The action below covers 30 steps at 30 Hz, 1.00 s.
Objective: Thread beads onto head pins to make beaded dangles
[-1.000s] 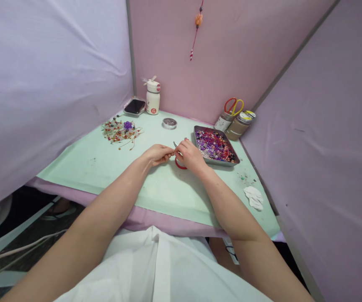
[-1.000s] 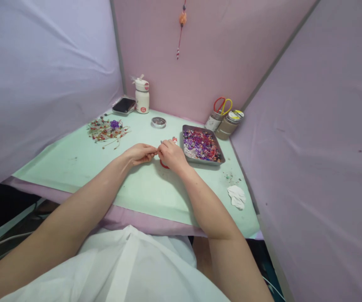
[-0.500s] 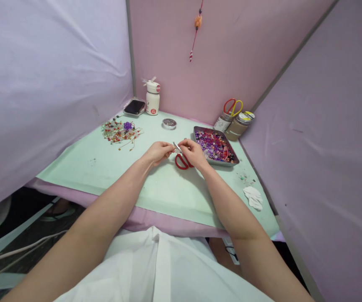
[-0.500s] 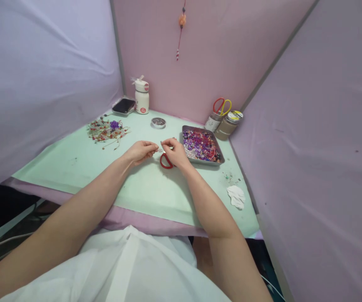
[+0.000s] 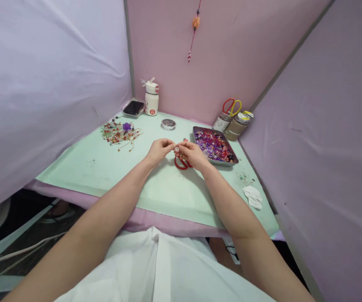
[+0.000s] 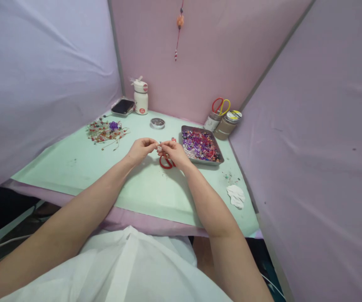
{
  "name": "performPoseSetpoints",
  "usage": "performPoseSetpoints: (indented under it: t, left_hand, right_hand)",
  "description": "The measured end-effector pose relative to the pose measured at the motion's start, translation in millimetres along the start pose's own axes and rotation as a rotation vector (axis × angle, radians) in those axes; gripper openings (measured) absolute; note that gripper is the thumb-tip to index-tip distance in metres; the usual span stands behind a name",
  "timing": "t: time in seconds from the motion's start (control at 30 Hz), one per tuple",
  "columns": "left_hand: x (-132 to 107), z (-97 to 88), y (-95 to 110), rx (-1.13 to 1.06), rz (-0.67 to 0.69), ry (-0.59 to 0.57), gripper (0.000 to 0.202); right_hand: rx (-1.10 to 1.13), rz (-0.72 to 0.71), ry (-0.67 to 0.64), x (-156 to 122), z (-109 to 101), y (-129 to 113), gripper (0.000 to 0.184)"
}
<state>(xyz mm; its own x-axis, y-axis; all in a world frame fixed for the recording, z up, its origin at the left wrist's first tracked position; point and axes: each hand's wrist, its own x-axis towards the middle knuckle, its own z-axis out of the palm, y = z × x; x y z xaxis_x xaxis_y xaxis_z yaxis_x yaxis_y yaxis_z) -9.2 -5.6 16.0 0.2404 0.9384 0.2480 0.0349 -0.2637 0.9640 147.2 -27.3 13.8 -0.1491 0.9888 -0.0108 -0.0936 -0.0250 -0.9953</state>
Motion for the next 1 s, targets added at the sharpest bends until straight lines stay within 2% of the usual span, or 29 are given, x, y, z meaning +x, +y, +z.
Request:
performPoseSetpoints:
  t: [0.3, 0.57, 0.77, 0.9, 1.0]
  left_hand:
    - [-1.2, 0.5, -4.4, 0.153, 0.132, -0.013, 0.024]
    - [-3.8, 1.9, 0.8, 0.199, 0.169, 0.009, 0.023]
    - [-2.4, 2.4, -3.3, 0.191, 0.193, 0.017, 0.019]
    - [-1.2, 1.4, -6.7, 0.220, 0.217, 0.035, 0.017]
    - [-1.7, 0.5, -6.3, 0.280, 0.234, 0.093, 0.015]
  right_hand:
    - [0.052, 0.046, -0.071, -3.0, -3.2, -5.4, 0.026]
    - [0.066, 0.070, -0.066, -3.1, -5.2, -6.8, 0.030]
    - [0.042, 0.072, -0.092, -2.7, -3.6, -6.6, 0.030]
    - [-0.037, 0.013, -0.048, -2.2, -0.3, -6.1, 0.024]
    - [-0.210, -0.124, 0.062, -0.9, 1.3, -5.4, 0.016]
